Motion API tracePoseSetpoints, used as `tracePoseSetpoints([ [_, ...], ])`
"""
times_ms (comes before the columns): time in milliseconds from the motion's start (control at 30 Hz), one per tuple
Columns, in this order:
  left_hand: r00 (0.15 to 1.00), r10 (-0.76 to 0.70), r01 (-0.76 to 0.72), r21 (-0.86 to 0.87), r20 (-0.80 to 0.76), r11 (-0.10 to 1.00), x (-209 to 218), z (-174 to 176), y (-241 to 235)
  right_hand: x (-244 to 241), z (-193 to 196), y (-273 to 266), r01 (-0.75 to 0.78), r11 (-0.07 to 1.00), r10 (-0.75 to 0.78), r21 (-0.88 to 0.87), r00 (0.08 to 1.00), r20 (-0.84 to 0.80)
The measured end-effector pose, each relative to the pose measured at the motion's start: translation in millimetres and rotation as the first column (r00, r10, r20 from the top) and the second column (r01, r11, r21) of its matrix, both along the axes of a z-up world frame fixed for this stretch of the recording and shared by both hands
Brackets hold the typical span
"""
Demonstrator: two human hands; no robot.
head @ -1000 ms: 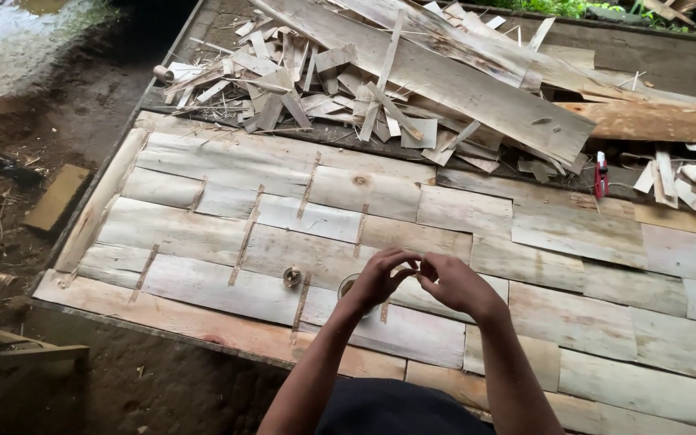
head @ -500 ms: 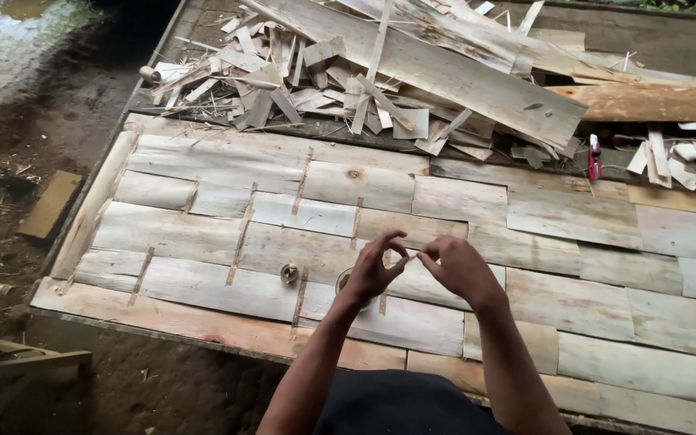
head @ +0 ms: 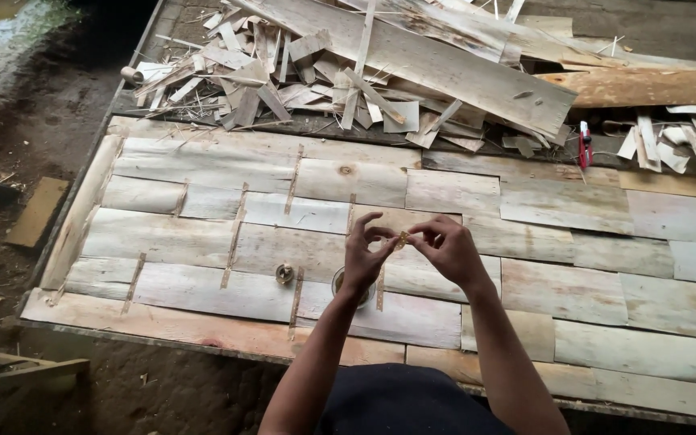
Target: Assembling a decorative or structural wood panel by gluing small strips of wood onto a larger board.
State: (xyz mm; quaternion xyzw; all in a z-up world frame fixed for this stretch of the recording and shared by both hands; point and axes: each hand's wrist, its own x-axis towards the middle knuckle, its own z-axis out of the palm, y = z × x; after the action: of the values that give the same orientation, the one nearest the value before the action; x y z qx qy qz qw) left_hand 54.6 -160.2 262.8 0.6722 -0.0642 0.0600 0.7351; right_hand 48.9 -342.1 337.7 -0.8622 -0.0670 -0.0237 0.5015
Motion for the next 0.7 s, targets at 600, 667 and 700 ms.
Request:
tracePoseSetpoints([
  [600,0.985,-0.160,0.137,0.263,0.069,0.955,24.7,-98.3,5.9,2.6,65.2,-1.7,-0.093,0.990,0.087,0.101,0.994,0.069],
  [667,0.985,-0.161,0.143,0.223,0.062,0.964,26.7,-100.1,4.8,3.6,65.9,-3.0,-0.104,0.989,0.095,0.109,0.992,0.082],
  [700,0.986,-0.159,0.147,0.184,0.055,0.972,27.4,-101.2,4.4,4.0,66.1,-3.5,-0.117,0.986,0.106,0.117,0.990,0.096],
])
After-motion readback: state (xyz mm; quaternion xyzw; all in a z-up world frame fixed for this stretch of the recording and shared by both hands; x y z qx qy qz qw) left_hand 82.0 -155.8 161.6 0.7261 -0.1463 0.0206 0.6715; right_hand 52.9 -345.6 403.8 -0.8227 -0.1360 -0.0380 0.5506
